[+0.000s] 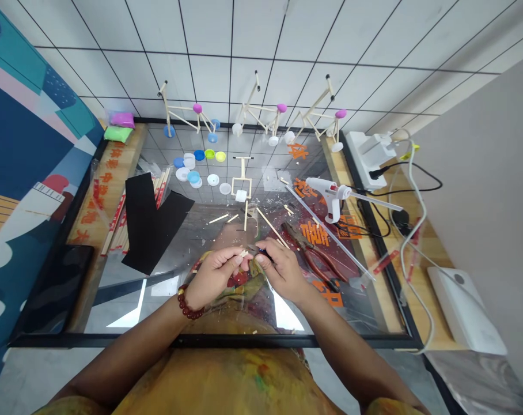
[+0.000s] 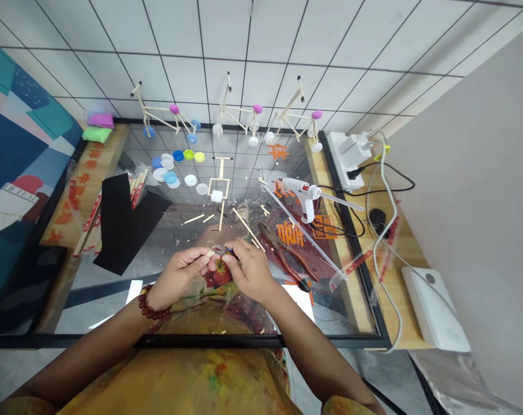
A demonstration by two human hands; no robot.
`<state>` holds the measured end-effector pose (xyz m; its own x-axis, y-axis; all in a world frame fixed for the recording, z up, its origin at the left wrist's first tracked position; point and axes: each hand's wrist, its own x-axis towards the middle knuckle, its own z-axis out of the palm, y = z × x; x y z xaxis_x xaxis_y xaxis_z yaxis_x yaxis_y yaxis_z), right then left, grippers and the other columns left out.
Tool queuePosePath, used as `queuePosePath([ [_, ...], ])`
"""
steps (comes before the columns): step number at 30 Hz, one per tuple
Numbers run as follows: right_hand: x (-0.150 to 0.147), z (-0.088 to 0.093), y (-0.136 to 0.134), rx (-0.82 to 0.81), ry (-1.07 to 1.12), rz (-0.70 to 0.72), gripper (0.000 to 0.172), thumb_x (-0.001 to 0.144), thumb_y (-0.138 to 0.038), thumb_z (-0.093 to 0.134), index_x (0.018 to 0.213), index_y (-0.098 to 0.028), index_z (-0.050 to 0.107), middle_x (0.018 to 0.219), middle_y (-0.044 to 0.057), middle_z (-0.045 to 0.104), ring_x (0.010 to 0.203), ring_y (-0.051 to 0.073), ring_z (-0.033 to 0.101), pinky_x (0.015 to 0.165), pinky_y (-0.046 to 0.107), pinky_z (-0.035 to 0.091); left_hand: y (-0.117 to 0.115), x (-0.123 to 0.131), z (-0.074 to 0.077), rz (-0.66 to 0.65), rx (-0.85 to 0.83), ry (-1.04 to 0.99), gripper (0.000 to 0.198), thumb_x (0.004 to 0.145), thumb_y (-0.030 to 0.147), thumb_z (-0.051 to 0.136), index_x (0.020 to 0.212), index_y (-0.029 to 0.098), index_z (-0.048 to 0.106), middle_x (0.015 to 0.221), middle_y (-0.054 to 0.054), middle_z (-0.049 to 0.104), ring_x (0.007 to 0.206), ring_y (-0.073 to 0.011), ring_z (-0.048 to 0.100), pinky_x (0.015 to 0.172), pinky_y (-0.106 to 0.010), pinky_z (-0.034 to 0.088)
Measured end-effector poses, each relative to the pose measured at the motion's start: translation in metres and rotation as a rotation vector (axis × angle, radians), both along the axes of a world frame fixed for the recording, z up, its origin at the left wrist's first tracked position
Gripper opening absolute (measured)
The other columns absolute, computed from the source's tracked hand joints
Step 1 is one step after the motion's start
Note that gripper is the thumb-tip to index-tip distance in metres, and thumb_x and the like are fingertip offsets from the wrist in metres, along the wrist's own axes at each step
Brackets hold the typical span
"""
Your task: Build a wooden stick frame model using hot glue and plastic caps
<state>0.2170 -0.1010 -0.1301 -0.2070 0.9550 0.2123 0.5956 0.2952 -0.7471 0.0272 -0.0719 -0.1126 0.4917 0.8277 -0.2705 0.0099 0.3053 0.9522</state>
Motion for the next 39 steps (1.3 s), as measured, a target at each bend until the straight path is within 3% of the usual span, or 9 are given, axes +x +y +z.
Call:
queuePosePath([
  [10,-0.001,0.003,-0.002,0.002,0.000,0.062,0.021,0.098,-0.037,0.037,0.099,-0.021,0.052,0.077,0.003,0.059,0.070,0.017,0.055,0.064,0.028,0.040,0.001,0.000,0.003,-0.074,0.170,0.112,0.028,0.093,0.034,0.047,0.080,0.017,0.065,0.074,-0.001,0.060,0.072,-0.0139,0.052,0.072,-0.024,0.039],
  [22,0.003,0.010,-0.003,-0.099,0.004,0.225,0.037,0.099,-0.048,0.026,0.088,-0.021,0.050,0.064,0.000,0.053,0.058,0.016,0.051,0.058,0.026,0.035,0.001,-0.004,0.006,-0.197,0.332,0.226,0.032,0.095,0.031,0.043,0.074,0.017,0.063,0.071,-0.001,0.058,0.069,-0.0142,0.052,0.071,-0.025,0.038],
  [27,0.003,0.010,-0.004,-0.103,0.129,0.228,0.033,0.099,-0.043,0.031,0.081,-0.021,0.049,0.062,-0.003,0.044,0.055,0.013,0.044,0.056,0.025,0.031,0.001,-0.002,0.005,-0.193,0.156,0.055,0.031,0.092,0.036,0.049,0.074,0.016,0.063,0.068,-0.001,0.053,0.066,-0.0127,0.047,0.067,-0.025,0.037],
  [31,0.001,0.009,-0.004,-0.073,0.168,0.178,0.031,0.100,-0.039,0.033,0.079,-0.022,0.048,0.060,-0.005,0.038,0.052,0.012,0.040,0.053,0.025,0.030,0.001,-0.002,0.004,-0.081,-0.083,-0.125,0.029,0.087,0.042,0.057,0.086,0.015,0.068,0.060,0.001,0.047,0.058,-0.0102,0.041,0.057,-0.024,0.032],
  [35,0.001,0.009,-0.003,-0.090,0.143,0.073,0.023,0.099,-0.036,0.036,0.086,-0.022,0.049,0.065,-0.004,0.043,0.056,0.012,0.044,0.055,0.026,0.033,0.002,-0.003,0.005,-0.055,-0.074,-0.092,0.025,0.089,0.037,0.056,0.095,0.017,0.070,0.067,0.000,0.055,0.060,-0.0106,0.043,0.058,-0.026,0.032],
  [39,0.001,0.008,-0.003,-0.116,0.117,0.097,0.019,0.098,-0.034,0.039,0.094,-0.021,0.051,0.070,-0.002,0.047,0.060,0.014,0.047,0.059,0.028,0.036,0.001,-0.004,0.004,-0.060,-0.057,-0.056,0.024,0.091,0.035,0.053,0.095,0.018,0.069,0.071,0.000,0.058,0.062,-0.0115,0.044,0.061,-0.028,0.034],
])
